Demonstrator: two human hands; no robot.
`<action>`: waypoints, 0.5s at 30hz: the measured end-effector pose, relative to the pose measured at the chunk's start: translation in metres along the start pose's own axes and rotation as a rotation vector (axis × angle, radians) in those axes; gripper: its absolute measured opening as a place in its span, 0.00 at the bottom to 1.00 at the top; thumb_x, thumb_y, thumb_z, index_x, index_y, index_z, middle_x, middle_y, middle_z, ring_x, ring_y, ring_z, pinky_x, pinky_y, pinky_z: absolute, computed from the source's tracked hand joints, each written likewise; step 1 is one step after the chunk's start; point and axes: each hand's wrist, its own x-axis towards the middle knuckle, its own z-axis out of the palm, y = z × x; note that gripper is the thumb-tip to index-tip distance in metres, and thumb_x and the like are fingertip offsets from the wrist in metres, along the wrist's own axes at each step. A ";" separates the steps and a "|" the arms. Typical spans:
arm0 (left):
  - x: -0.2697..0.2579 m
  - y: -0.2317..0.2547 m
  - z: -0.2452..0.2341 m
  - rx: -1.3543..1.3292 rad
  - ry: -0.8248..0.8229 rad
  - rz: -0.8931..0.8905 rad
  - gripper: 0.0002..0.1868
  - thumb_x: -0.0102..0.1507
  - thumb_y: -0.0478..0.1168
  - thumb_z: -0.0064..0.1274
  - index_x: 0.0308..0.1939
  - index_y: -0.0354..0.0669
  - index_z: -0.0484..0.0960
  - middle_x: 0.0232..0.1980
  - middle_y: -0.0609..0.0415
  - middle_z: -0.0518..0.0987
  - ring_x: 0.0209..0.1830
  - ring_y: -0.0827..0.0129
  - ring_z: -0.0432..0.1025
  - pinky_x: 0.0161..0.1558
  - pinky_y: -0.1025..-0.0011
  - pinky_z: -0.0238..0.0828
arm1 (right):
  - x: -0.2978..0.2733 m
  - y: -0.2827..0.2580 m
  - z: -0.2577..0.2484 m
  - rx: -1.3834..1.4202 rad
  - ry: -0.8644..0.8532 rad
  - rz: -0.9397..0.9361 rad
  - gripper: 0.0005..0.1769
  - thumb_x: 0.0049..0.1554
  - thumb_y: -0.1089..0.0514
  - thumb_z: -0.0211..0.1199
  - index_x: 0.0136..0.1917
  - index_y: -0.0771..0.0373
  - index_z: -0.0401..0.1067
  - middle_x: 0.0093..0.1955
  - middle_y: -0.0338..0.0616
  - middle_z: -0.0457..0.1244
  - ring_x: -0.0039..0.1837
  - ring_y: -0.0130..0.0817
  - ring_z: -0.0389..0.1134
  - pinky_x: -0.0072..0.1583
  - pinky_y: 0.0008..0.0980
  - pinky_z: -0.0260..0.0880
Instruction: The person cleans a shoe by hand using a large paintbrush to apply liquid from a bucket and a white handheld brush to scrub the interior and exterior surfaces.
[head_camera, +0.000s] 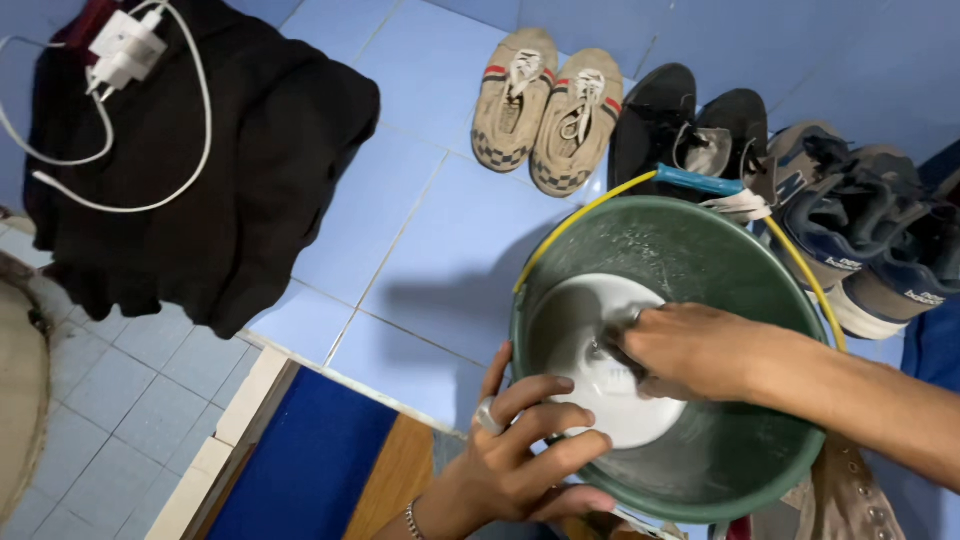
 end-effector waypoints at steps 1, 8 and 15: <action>0.000 0.001 0.000 0.006 0.014 -0.001 0.22 0.71 0.58 0.36 0.41 0.48 0.79 0.40 0.57 0.76 0.46 0.59 0.75 0.67 0.41 0.52 | 0.001 0.001 0.005 -0.042 0.012 -0.025 0.22 0.54 0.45 0.67 0.56 0.54 0.64 0.52 0.46 0.65 0.56 0.55 0.67 0.53 0.51 0.67; -0.001 0.004 -0.003 -0.008 0.015 -0.032 0.23 0.70 0.58 0.35 0.40 0.48 0.78 0.41 0.56 0.76 0.49 0.59 0.74 0.67 0.41 0.54 | 0.010 0.009 0.012 -0.154 0.146 -0.231 0.12 0.51 0.45 0.70 0.40 0.53 0.79 0.79 0.55 0.42 0.77 0.51 0.42 0.65 0.57 0.54; -0.003 0.006 -0.004 -0.050 0.026 -0.041 0.22 0.69 0.58 0.38 0.40 0.48 0.81 0.40 0.56 0.77 0.51 0.57 0.75 0.69 0.42 0.51 | 0.002 -0.006 0.004 -0.075 0.158 -0.271 0.44 0.42 0.46 0.82 0.61 0.54 0.56 0.55 0.44 0.61 0.61 0.50 0.62 0.54 0.51 0.66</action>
